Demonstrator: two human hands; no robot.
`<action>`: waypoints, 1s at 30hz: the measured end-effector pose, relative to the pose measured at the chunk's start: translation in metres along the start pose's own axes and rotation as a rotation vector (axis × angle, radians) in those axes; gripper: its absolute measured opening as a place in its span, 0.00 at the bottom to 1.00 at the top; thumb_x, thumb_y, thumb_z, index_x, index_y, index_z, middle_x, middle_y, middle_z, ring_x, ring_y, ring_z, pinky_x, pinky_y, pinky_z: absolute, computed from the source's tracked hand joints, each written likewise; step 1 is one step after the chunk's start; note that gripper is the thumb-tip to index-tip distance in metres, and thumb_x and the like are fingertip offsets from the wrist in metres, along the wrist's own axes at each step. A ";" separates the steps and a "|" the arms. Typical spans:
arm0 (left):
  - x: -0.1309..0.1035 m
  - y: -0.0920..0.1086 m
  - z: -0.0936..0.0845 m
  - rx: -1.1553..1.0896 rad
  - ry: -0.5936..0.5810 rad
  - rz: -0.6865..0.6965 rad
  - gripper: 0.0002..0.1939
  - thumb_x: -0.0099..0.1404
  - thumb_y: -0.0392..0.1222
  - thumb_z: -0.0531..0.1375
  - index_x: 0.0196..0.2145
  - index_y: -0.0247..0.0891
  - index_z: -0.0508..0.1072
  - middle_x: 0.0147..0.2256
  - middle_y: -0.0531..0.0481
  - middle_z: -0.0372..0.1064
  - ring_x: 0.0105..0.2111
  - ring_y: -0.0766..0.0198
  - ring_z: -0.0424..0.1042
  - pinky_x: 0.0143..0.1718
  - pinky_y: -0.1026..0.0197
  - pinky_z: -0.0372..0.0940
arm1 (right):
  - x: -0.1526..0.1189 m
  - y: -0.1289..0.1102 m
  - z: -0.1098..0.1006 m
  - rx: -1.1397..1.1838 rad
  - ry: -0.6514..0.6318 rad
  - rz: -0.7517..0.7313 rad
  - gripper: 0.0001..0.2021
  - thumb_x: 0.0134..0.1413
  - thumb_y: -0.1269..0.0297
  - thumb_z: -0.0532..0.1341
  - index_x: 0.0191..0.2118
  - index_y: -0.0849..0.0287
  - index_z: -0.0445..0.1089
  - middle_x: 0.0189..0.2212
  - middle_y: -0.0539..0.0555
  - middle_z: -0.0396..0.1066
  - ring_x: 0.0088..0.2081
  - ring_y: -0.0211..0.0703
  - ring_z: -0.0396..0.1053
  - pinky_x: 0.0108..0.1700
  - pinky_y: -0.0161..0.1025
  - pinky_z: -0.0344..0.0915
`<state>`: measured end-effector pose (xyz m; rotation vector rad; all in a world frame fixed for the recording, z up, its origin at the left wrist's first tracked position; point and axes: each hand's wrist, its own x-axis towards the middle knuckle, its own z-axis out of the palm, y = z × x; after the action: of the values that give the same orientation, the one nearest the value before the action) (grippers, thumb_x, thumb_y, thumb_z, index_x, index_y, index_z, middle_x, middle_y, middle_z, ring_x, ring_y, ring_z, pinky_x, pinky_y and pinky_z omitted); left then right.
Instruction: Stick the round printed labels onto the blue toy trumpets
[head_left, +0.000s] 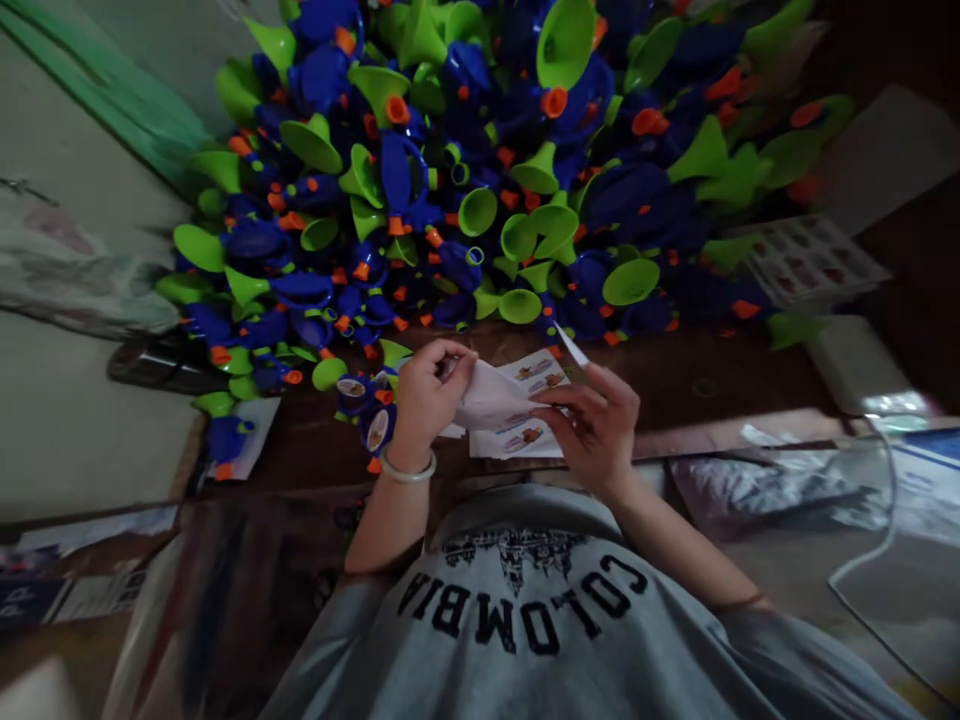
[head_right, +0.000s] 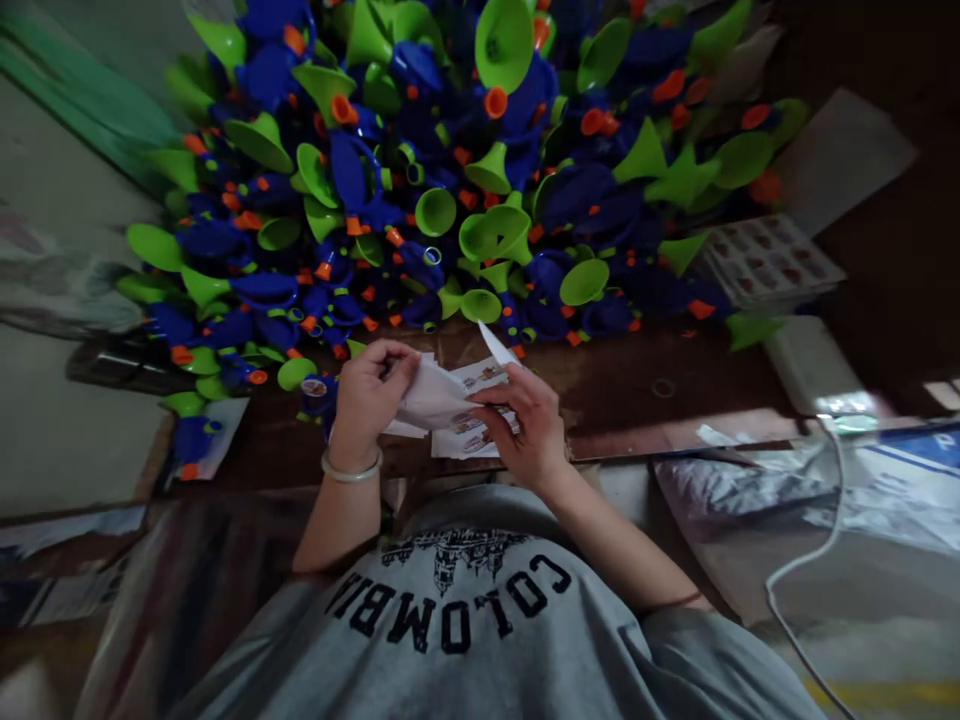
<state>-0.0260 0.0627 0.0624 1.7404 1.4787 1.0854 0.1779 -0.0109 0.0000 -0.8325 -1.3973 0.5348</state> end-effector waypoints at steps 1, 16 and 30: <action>0.000 -0.002 0.001 0.010 0.002 -0.007 0.10 0.65 0.48 0.66 0.33 0.40 0.79 0.25 0.55 0.71 0.25 0.68 0.64 0.30 0.63 0.59 | 0.000 0.001 0.000 -0.001 0.005 -0.016 0.42 0.61 0.79 0.69 0.72 0.39 0.53 0.42 0.47 0.84 0.41 0.40 0.84 0.41 0.37 0.83; 0.004 -0.009 0.000 -0.119 0.116 -0.003 0.07 0.65 0.45 0.68 0.34 0.41 0.79 0.28 0.53 0.74 0.26 0.68 0.65 0.29 0.64 0.61 | -0.006 0.010 -0.006 0.034 -0.155 0.179 0.36 0.63 0.75 0.69 0.70 0.41 0.59 0.49 0.50 0.83 0.45 0.42 0.85 0.41 0.38 0.85; 0.006 -0.016 0.006 -0.052 0.036 -0.110 0.05 0.63 0.43 0.68 0.31 0.40 0.79 0.24 0.56 0.69 0.25 0.68 0.62 0.29 0.63 0.58 | -0.003 0.013 -0.008 -0.236 -0.065 -0.126 0.40 0.59 0.76 0.69 0.71 0.39 0.57 0.33 0.42 0.84 0.34 0.44 0.82 0.43 0.47 0.80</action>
<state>-0.0280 0.0718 0.0474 1.5926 1.5353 1.0938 0.1872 -0.0070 -0.0118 -0.9144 -1.5822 0.3059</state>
